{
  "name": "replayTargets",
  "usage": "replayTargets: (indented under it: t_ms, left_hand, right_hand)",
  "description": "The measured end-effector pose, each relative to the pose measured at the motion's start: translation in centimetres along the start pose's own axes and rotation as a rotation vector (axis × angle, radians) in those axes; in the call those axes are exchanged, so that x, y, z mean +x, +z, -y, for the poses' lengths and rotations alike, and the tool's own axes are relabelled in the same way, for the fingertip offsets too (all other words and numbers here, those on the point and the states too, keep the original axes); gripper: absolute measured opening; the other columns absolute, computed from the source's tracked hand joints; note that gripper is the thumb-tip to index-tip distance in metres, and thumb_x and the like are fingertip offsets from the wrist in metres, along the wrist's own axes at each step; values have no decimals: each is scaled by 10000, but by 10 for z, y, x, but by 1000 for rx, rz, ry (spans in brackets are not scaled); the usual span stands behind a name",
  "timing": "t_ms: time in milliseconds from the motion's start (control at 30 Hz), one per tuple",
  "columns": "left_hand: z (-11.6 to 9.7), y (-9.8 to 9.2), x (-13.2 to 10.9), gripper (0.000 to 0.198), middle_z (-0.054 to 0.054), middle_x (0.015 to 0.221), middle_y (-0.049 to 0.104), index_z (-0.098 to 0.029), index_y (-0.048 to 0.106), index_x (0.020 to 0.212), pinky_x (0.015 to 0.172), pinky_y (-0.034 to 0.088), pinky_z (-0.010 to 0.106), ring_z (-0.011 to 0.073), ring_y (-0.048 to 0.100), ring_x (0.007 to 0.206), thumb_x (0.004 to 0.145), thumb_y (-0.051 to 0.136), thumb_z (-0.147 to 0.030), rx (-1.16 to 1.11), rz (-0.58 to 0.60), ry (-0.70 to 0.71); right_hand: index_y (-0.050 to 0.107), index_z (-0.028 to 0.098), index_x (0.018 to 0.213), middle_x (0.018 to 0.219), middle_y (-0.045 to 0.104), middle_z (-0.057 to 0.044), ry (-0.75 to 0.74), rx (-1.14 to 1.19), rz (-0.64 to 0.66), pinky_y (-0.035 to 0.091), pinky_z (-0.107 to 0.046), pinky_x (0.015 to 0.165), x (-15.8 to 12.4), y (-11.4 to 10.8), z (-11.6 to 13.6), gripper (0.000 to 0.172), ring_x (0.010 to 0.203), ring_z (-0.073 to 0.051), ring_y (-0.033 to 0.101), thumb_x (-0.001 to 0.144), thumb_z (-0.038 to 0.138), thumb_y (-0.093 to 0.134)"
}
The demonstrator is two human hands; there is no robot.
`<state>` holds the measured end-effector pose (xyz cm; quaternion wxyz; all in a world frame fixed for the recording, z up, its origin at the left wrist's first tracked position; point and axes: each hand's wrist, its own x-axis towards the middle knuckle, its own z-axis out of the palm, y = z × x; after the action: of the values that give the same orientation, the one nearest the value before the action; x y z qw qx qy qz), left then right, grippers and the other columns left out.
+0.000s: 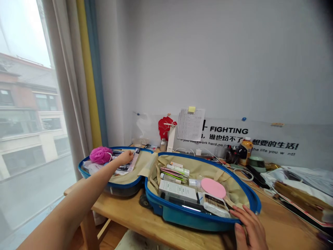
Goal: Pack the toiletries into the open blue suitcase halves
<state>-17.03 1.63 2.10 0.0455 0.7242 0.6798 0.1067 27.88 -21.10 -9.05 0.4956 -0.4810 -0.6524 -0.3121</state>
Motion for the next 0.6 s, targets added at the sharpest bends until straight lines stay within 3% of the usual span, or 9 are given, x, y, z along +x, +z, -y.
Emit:
replayTargets:
  t_ms: [167,300,400,500,600]
  left_hand:
    - [-58,-13,-7,334,61,1059,632,-148,565,1145,831,523,387,168,622,916,931,505,-398,-76,24,275]
    - [-122,3,-23,276,53,1073,645,-163,602,1098,888,499,396,168,615,964,928,517,-363,-60,94,509]
    - [-160,21,-36,263,60,1082,646,-164,617,1073,904,493,414,181,608,999,916,538,-360,8,148,591]
    - [-180,34,-45,265,64,1063,646,-158,625,1037,889,500,422,187,611,987,889,580,-373,96,209,606]
    - [-183,38,-49,268,62,1060,640,-158,617,1040,876,505,414,182,611,970,892,574,-377,156,233,593]
  right_hand:
    - [574,211,1034,1031,636,-91,22,15,8,416,-454,943,-2,0,-1,259,1151,-273,525,934,350,381]
    - [581,210,1028,1026,642,-89,29,18,2,410,-456,956,-1,0,1,268,1144,-268,532,937,358,377]
    - [585,211,1010,1004,648,-85,22,17,-8,425,-449,937,-1,-1,0,272,1123,-266,545,936,370,377]
    - [584,209,1025,1015,649,-90,25,22,10,428,-454,931,-1,-1,-1,266,1119,-274,547,930,363,389]
    - [587,214,1029,1018,651,-93,15,29,9,426,-464,927,-2,0,-4,268,1112,-283,550,927,367,392]
